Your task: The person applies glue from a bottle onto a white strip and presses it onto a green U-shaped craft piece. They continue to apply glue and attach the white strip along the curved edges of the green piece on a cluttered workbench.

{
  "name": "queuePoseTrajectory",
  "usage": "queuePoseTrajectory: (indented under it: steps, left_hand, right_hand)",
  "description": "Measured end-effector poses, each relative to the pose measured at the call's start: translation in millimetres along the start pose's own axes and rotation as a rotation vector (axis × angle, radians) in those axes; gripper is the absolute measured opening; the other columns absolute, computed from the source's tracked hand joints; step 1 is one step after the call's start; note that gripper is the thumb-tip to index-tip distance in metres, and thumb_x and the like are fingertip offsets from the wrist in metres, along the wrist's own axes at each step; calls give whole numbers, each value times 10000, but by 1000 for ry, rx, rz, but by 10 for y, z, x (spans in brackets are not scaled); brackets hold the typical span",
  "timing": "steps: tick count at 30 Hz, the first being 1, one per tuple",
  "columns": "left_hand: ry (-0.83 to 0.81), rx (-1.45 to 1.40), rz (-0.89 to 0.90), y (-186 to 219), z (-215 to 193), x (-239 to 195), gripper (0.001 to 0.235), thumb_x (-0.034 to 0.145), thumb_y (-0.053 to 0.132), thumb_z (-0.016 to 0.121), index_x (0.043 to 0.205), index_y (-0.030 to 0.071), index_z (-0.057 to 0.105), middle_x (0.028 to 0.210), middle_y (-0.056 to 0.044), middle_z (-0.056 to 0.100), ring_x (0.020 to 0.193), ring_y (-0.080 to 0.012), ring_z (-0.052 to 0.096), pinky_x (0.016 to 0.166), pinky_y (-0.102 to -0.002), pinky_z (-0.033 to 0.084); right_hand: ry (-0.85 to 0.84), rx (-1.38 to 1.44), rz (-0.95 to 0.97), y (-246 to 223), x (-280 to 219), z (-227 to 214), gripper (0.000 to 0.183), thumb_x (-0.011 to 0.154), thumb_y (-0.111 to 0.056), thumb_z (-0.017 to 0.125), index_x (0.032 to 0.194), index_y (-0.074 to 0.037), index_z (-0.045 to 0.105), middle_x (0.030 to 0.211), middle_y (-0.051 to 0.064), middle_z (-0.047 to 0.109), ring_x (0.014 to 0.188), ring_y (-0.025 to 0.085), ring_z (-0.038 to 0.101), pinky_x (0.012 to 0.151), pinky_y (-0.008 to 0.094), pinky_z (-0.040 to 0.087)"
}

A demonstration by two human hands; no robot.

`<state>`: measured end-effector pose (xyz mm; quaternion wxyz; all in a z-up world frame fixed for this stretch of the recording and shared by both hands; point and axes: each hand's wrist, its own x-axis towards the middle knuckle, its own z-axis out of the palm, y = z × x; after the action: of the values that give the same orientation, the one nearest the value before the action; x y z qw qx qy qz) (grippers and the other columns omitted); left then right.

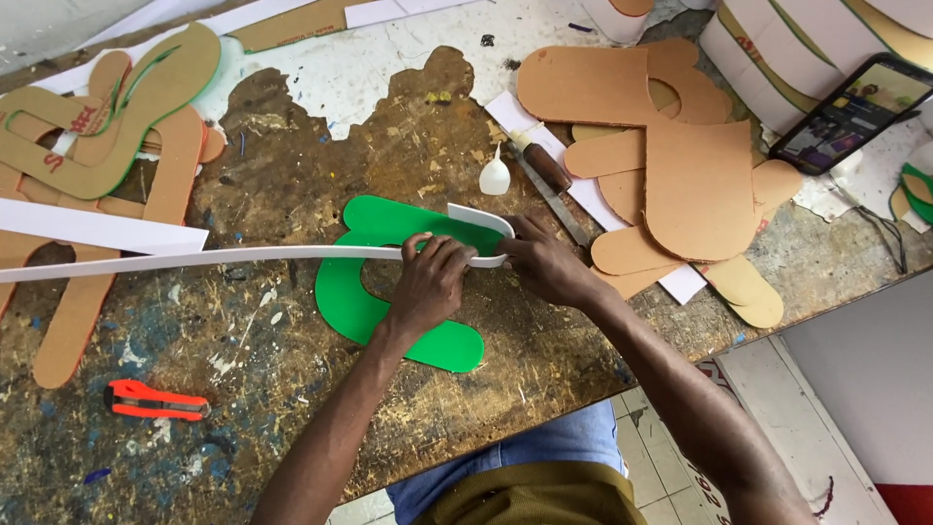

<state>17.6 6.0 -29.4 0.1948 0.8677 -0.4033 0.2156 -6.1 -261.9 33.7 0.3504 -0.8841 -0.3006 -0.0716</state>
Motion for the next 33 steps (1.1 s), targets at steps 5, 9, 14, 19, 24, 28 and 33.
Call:
queuePoseTrajectory:
  steps: [5, 9, 14, 19, 24, 28, 33]
  left_hand:
    - [29, -3, -15, 43, -16, 8, 296, 1057, 48, 655, 1306, 203, 691, 1090, -33, 711, 1219, -250, 705, 1199, -532, 343]
    - [78, 40, -42, 104, 108, -38, 332, 1024, 22, 650, 1305, 194, 693, 1093, -32, 707, 1205, -242, 708, 1195, -542, 334]
    - [72, 79, -228, 564, 82, -91, 444, 972, -82, 674, 1343, 161, 703, 1131, -56, 744, 1231, -262, 711, 1204, -572, 321]
    - [52, 38, -267, 554, 99, -102, 475, 967, -119, 667, 1368, 133, 694, 1153, -81, 754, 1237, -285, 714, 1209, -590, 311]
    - [76, 7, -51, 269, 32, -135, 380, 1058, 43, 725, 1422, 124, 649, 1177, -91, 725, 1211, -289, 734, 1165, -519, 388]
    - [60, 14, 34, 106, -19, -58, 374, 1044, 137, 778, 1391, 119, 641, 1163, -83, 700, 1187, -304, 737, 1127, -489, 458]
    - [144, 69, 72, 50, 97, -67, 239, 1075, 185, 775, 1267, 156, 637, 1110, -53, 691, 1154, -293, 747, 1097, -486, 449]
  right_hand:
    - [35, 10, 4, 187, -41, 190, 104, 1042, -156, 767, 1134, -111, 786, 1348, 211, 667, 1131, 535, 675, 946, 635, 572]
    - [29, -24, -34, 142, 13, 97, 86, 1062, -182, 752, 1119, -136, 796, 1348, 182, 684, 1113, 499, 677, 955, 619, 565]
    - [-90, 81, -50, 248, 137, 45, 204, 985, 17, 763, 1157, -83, 806, 1319, 255, 695, 1177, 565, 675, 1006, 655, 541]
    - [-119, 61, -43, 190, 106, 44, 284, 892, 27, 828, 1166, -47, 812, 1342, 286, 685, 1204, 574, 666, 1021, 691, 535]
    - [-78, -6, -50, 325, 36, 178, 247, 947, -66, 807, 1188, -117, 799, 1350, 245, 648, 1211, 555, 659, 1024, 652, 560]
    - [-83, -28, -73, 383, 37, 120, 239, 957, -72, 804, 1191, -118, 792, 1302, 226, 650, 1174, 533, 674, 1003, 638, 570]
    - [-120, -5, -124, 474, 49, 142, 197, 1014, -31, 734, 1204, -65, 774, 1264, 253, 650, 1125, 542, 669, 970, 633, 573]
